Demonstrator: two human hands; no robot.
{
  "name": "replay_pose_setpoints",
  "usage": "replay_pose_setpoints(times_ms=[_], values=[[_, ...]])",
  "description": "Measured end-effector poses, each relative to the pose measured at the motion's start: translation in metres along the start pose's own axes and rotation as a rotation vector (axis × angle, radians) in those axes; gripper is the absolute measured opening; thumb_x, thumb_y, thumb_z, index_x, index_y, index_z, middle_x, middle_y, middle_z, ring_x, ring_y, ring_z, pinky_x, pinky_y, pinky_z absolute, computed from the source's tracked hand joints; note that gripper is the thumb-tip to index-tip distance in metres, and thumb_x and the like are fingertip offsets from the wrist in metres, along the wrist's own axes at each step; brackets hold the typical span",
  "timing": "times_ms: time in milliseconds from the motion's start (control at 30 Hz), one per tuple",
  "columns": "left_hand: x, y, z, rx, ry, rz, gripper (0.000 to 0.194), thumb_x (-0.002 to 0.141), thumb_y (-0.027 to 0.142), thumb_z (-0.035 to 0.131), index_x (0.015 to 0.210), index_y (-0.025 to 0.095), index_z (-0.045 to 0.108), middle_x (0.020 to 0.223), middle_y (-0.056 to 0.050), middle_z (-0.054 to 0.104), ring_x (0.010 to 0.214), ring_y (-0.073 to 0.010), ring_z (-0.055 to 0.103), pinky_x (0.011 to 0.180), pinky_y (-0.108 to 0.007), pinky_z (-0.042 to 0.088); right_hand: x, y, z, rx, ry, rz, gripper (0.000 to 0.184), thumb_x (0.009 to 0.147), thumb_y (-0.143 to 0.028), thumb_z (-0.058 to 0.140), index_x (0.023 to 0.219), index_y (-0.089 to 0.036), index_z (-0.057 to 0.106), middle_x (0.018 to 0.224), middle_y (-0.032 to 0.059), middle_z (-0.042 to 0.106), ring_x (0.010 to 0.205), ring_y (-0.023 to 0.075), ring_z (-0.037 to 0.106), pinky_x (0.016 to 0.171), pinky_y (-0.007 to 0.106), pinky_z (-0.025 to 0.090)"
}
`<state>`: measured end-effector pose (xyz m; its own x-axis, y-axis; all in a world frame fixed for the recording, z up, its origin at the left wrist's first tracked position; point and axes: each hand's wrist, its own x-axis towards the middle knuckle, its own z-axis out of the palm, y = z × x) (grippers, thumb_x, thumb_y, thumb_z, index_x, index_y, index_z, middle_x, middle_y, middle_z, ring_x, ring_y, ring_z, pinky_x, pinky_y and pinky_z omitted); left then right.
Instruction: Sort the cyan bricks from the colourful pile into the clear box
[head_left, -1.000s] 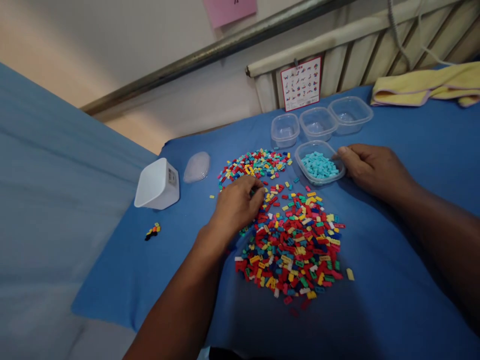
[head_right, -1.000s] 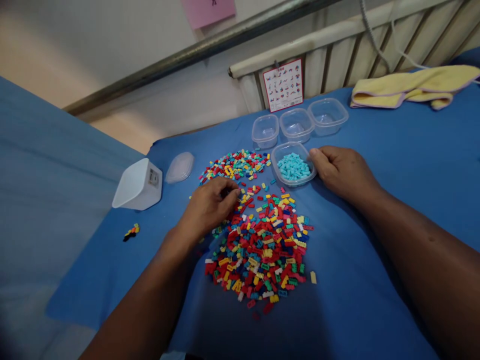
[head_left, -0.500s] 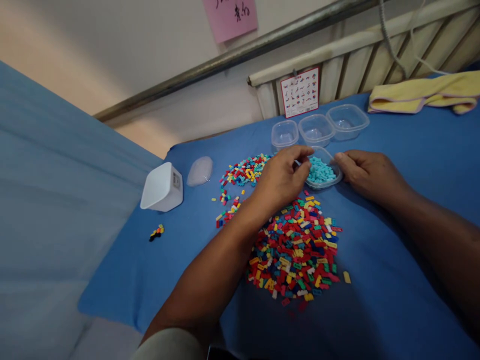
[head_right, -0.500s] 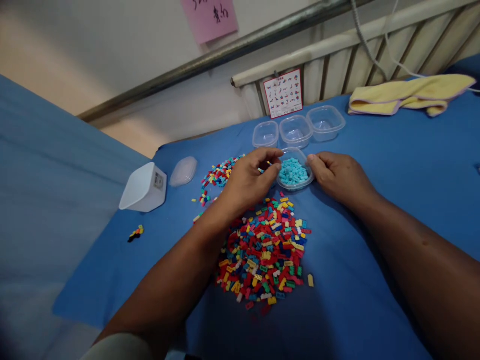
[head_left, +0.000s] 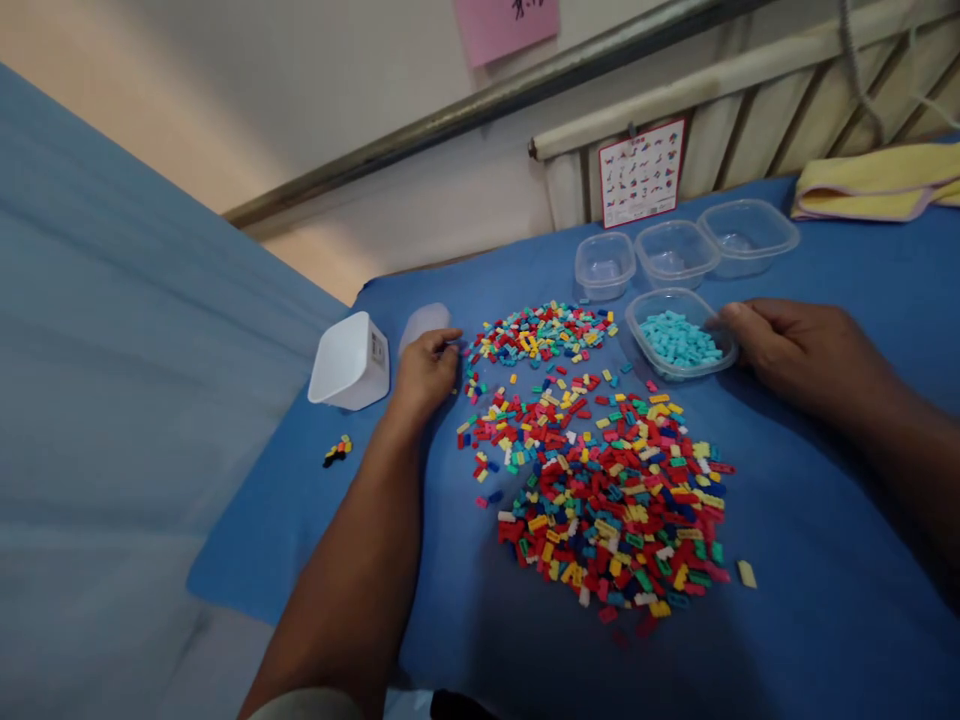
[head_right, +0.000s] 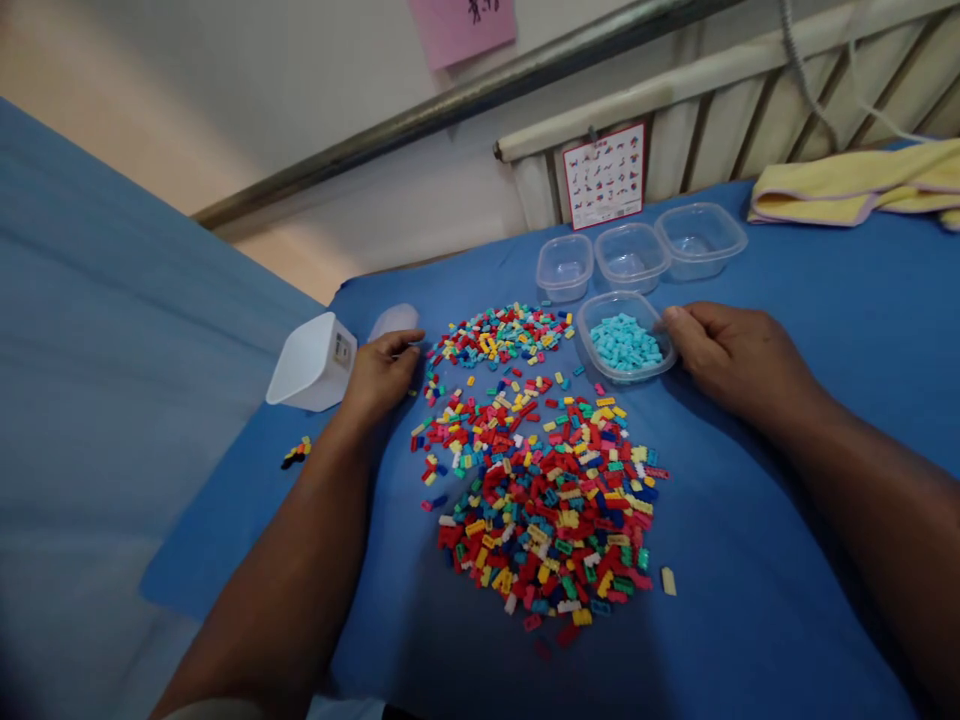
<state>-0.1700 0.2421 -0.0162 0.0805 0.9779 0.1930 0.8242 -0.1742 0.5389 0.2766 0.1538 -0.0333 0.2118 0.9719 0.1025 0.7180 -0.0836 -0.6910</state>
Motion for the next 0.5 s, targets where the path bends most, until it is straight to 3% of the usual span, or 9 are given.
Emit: replay_pose_setpoints(times_ms=[133,500], values=[[-0.007,-0.005,0.008,0.117,-0.15,0.233,0.058,0.092,0.01,0.05,0.143,0.015,0.077,0.152,-0.01,0.073,0.146,-0.0262,0.065,0.132,-0.042,0.044,-0.001,0.0,0.0,-0.026,0.007,0.037,0.044,0.096,-0.059,0.051,0.075,-0.025,0.07,0.077,0.0079,0.077,0.076,0.0282,0.069,0.069,0.039,0.046],[-0.012,-0.005,-0.006,0.026,-0.285,0.243,0.043,0.097,0.018,0.059,0.133,0.024,0.082,0.136,-0.008,0.079,0.127,-0.0258,0.074,0.119,-0.044,0.056,-0.004,0.001,0.0,-0.052,0.019,0.084,0.047,0.092,-0.059,0.053,0.098,-0.028,0.087,0.102,0.0128,0.086,0.095,0.0361,0.077,0.08,0.047,0.052]])
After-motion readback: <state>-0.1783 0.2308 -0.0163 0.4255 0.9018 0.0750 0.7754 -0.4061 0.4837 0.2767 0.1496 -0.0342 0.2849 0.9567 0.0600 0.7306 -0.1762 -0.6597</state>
